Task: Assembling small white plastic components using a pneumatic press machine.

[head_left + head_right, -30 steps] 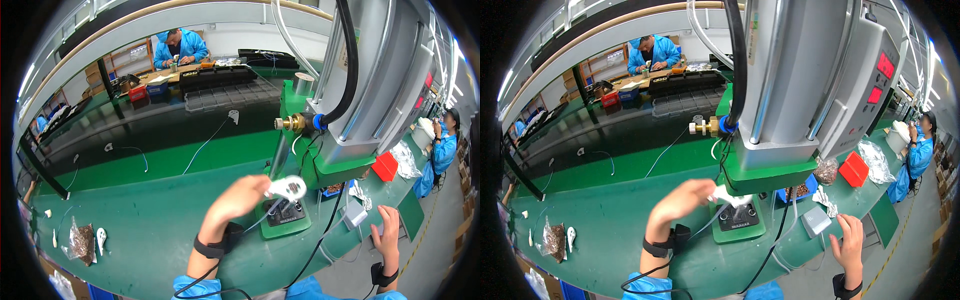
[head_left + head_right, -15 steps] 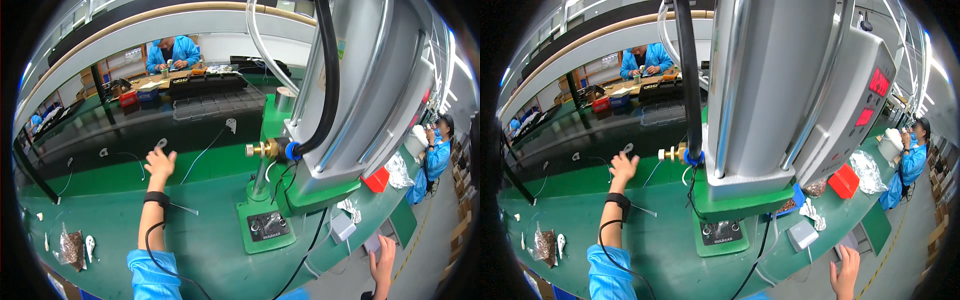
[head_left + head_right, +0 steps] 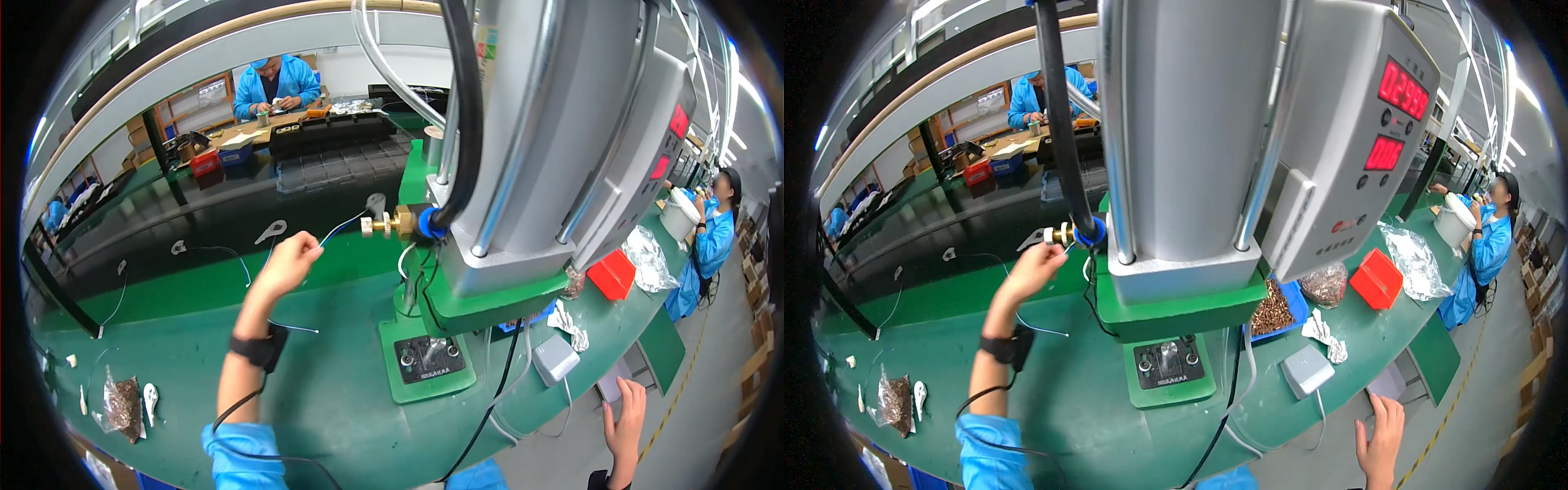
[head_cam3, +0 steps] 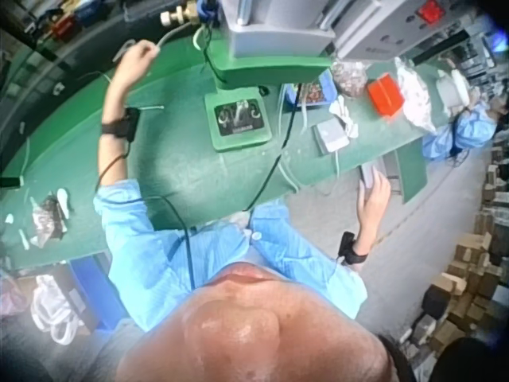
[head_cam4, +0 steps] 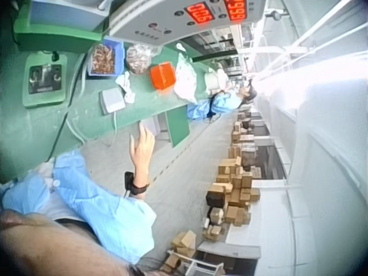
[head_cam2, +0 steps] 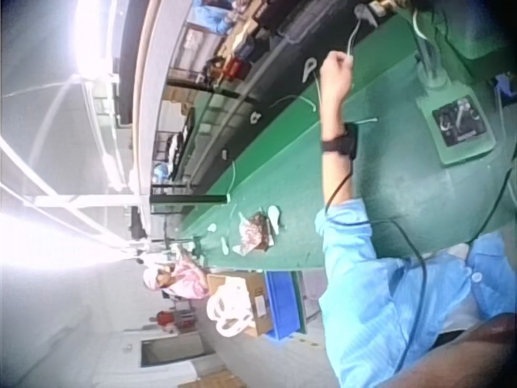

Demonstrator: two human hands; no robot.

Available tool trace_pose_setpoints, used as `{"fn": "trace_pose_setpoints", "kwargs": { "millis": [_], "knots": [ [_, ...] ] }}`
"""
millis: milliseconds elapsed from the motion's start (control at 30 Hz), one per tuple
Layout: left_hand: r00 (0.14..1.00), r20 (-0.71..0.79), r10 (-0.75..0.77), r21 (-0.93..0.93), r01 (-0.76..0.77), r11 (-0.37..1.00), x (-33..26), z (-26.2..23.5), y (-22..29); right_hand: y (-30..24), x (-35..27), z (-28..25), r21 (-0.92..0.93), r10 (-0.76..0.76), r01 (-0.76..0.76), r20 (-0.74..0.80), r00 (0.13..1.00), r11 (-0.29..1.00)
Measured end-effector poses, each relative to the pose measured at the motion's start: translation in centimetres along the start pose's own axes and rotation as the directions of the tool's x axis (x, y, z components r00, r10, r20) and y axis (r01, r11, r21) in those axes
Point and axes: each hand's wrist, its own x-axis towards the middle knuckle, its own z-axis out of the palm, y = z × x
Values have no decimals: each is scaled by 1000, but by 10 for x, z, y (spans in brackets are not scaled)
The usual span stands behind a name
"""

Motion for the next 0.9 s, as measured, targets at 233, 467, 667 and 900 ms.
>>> {"fn": "trace_pose_setpoints", "kwargs": {
  "millis": [233,467,667,900],
  "knots": [
    [589,785,-191,215,29,976,-146,-73,72,0,14,12,56,-25,24,22,999,998],
    [933,29,-358,483,300,822,-93,-3,-29,-32,40,30,136,-232,227,23,972,964],
    [915,-125,-383,627,372,684,-26,43,-59,-13,16,1,81,-110,107,31,993,991],
    [981,-166,96,468,-7,884,-65,47,13,-9,39,4,21,-143,143,32,989,990]
  ]
}}
